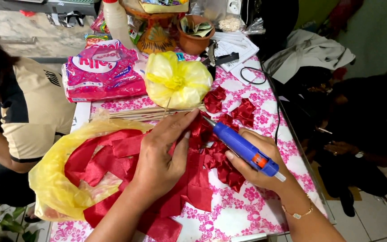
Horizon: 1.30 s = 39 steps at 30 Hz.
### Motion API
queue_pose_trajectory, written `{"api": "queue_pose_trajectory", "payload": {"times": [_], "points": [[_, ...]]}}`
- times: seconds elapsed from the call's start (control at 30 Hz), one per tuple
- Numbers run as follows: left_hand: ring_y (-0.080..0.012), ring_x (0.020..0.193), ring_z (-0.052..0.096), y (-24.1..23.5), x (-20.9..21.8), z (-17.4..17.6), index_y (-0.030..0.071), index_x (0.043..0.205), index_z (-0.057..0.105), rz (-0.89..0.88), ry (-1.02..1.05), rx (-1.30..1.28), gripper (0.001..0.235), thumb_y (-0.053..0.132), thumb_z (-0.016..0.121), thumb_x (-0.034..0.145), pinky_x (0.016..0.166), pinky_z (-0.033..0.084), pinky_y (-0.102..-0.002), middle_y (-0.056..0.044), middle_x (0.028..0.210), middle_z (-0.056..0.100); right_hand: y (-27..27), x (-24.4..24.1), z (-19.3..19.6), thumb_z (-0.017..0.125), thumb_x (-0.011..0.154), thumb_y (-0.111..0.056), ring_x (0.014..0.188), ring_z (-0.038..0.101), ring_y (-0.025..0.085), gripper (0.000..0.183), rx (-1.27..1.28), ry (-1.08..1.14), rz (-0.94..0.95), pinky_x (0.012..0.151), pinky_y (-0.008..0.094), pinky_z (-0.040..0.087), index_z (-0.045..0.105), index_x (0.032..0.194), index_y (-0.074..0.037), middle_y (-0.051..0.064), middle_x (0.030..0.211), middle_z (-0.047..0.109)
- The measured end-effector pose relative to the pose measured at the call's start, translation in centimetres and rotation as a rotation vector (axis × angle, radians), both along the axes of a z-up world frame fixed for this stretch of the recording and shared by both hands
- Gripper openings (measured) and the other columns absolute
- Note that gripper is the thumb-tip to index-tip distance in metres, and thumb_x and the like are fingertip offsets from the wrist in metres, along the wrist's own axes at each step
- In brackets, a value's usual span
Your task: The person uses a hot glue gun to attach red satin petals to a wooden stick, rolling and shaping them into small rose-like flowers. They repeatedly apply glue, wrap petals around the stick, and adjust the shape with their fingers.
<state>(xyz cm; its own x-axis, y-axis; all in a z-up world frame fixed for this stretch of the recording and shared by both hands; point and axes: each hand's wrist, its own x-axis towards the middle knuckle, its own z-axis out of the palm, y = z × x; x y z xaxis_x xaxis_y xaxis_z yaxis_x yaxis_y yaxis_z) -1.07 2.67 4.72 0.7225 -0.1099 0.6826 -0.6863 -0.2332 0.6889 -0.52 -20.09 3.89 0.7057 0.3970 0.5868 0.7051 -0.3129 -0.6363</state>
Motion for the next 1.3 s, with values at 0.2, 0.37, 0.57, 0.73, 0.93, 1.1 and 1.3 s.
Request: {"api": "queue_pose_trajectory", "payload": {"times": [0.2, 0.37, 0.57, 0.73, 0.93, 1.1, 1.3], "points": [[-0.0479, 0.111, 0.071, 0.1, 0.0, 0.0, 0.000, 0.131, 0.068, -0.021, 0.016, -0.024, 0.041, -0.006, 0.055, 0.093, 0.095, 0.056, -0.053, -0.026, 0.114, 0.073, -0.7, 0.5, -1.0, 0.070, 0.089, -0.010, 0.046, 0.051, 0.020, 0.021, -0.031, -0.006, 0.005, 0.045, 0.030, 0.042, 0.059, 0.071, -0.006, 0.007, 0.061, 0.054], [-0.0466, 0.112, 0.071, 0.5, 0.2, 0.2, -0.002, 0.127, 0.070, -0.033, -0.003, -0.053, 0.039, -0.009, 0.058, 0.091, 0.095, 0.056, -0.052, -0.026, 0.115, 0.074, -0.9, 0.1, 0.4, 0.072, 0.088, -0.009, 0.051, 0.053, 0.024, 0.021, -0.096, -0.024, 0.000, 0.050, 0.034, 0.045, 0.057, 0.074, -0.003, 0.010, 0.064, 0.055], [-0.0379, 0.120, 0.066, 2.2, 1.0, -0.3, -0.007, 0.134, 0.064, 0.060, -0.010, -0.085, 0.039, -0.009, 0.056, 0.096, 0.102, 0.051, -0.049, -0.027, 0.120, 0.070, -6.4, 0.3, 0.9, 0.075, 0.094, -0.021, 0.066, 0.053, 0.039, 0.034, -0.158, -0.229, -0.273, 0.060, 0.042, 0.044, 0.049, 0.083, -0.001, 0.018, 0.078, 0.047], [-0.0306, 0.116, 0.065, 2.4, 1.0, -0.5, -0.008, 0.136, 0.063, 0.115, -0.007, -0.165, 0.039, -0.010, 0.057, 0.097, 0.104, 0.051, -0.044, -0.025, 0.120, 0.068, -7.8, -1.9, -0.4, 0.074, 0.089, -0.041, 0.080, 0.060, 0.057, 0.047, -0.509, 0.297, -0.673, 0.066, 0.064, 0.049, 0.049, 0.103, -0.003, 0.022, 0.101, 0.051], [-0.0276, 0.108, 0.065, 2.3, 0.9, 0.0, -0.008, 0.135, 0.064, 0.148, -0.024, -0.217, 0.038, -0.010, 0.058, 0.097, 0.099, 0.052, -0.042, -0.023, 0.115, 0.068, -9.9, -3.1, -3.9, 0.072, 0.078, -0.014, 0.089, 0.068, 0.054, 0.039, -0.815, 0.598, -0.631, 0.075, 0.061, 0.058, 0.044, 0.106, -0.010, 0.016, 0.122, 0.047], [-0.0182, 0.094, 0.060, 2.8, 1.2, -0.1, -0.004, 0.139, 0.062, 0.127, -0.014, -0.303, 0.041, -0.011, 0.056, 0.099, 0.090, 0.053, -0.037, -0.017, 0.107, 0.066, -12.5, -3.1, -4.2, 0.075, 0.076, -0.017, 0.115, 0.064, 0.051, 0.045, -0.749, 0.720, -0.451, 0.091, 0.059, 0.057, 0.053, 0.114, -0.008, 0.014, 0.118, 0.052], [-0.0095, 0.084, 0.049, 3.6, 1.2, 0.2, 0.003, 0.144, 0.059, 0.180, 0.060, -0.227, 0.042, -0.002, 0.056, 0.103, 0.082, 0.045, -0.023, -0.003, 0.106, 0.060, -5.1, -3.6, 2.0, 0.055, 0.099, -0.042, 0.111, 0.064, 0.022, 0.041, -0.831, 0.287, -0.380, 0.101, 0.046, 0.047, 0.062, 0.131, -0.018, 0.004, 0.121, 0.062]]}}
